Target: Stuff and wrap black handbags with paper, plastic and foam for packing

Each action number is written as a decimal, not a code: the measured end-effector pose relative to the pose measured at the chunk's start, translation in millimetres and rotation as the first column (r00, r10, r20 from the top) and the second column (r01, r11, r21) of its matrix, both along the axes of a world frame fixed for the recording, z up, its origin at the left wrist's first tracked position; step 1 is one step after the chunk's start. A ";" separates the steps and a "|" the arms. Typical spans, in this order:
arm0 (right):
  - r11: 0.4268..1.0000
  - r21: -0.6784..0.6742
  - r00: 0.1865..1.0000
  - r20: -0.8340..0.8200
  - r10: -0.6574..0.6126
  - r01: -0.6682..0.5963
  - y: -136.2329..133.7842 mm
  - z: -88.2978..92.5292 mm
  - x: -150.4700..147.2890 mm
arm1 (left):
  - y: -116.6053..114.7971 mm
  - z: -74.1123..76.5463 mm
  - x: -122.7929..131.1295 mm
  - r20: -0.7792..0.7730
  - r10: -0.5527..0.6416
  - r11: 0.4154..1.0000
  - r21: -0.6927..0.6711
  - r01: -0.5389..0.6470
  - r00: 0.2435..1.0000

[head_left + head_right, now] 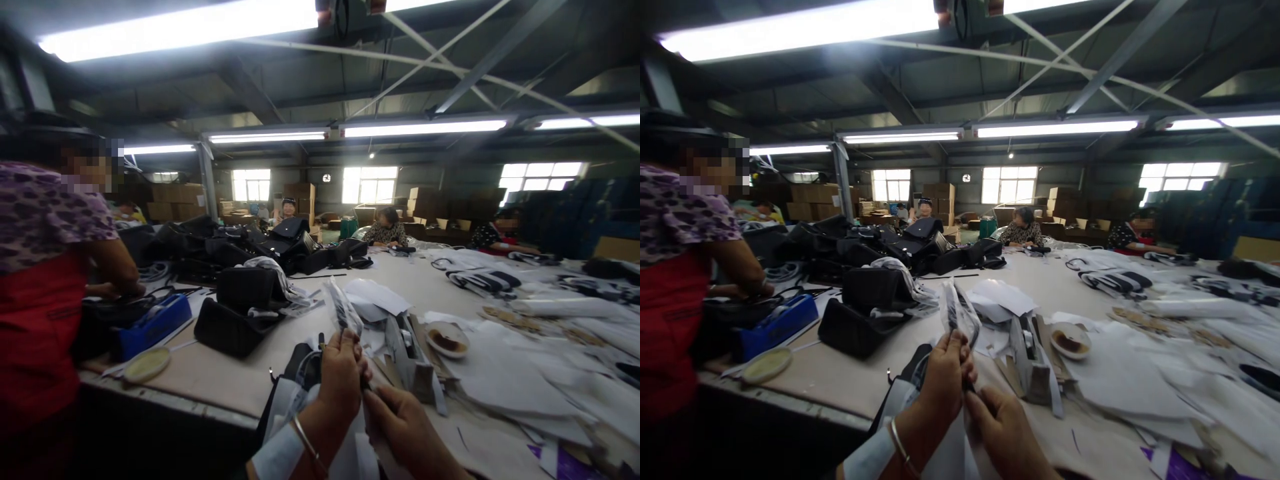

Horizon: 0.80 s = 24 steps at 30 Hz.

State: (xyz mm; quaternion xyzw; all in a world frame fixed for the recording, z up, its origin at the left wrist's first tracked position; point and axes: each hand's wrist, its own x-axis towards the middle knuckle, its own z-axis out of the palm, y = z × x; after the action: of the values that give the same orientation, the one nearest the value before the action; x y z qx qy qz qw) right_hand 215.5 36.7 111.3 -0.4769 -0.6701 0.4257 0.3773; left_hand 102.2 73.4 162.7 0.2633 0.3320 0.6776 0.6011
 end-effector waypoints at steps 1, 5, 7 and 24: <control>0.997 -0.068 0.999 -0.042 0.021 -0.024 -2.6 -3.6 0.0 | 2.7 2.6 -2.5 0.016 0.011 1.000 -0.005 -0.011 1.000; 0.980 -0.178 0.985 -0.160 0.058 -0.086 -8.4 -6.7 -3.5 | 7.6 3.4 -4.3 0.051 0.026 1.000 -0.004 -0.026 0.998; 0.986 -0.143 0.985 -0.163 0.063 -0.086 -5.8 -4.0 -6.1 | 6.0 -0.4 -0.7 0.048 0.007 1.000 -0.005 -0.007 0.999; 0.826 -0.472 0.882 -0.467 0.063 -0.309 13.2 43.5 7.8 | 19.3 -1.9 4.3 -0.066 -0.136 0.989 0.050 0.139 0.989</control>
State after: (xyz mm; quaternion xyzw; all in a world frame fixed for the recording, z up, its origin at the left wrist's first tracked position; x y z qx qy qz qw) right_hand 223.4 49.9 154.8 -0.3869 -0.4690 0.7248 0.3241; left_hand 106.5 92.7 160.8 0.3227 0.3132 0.6347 0.6285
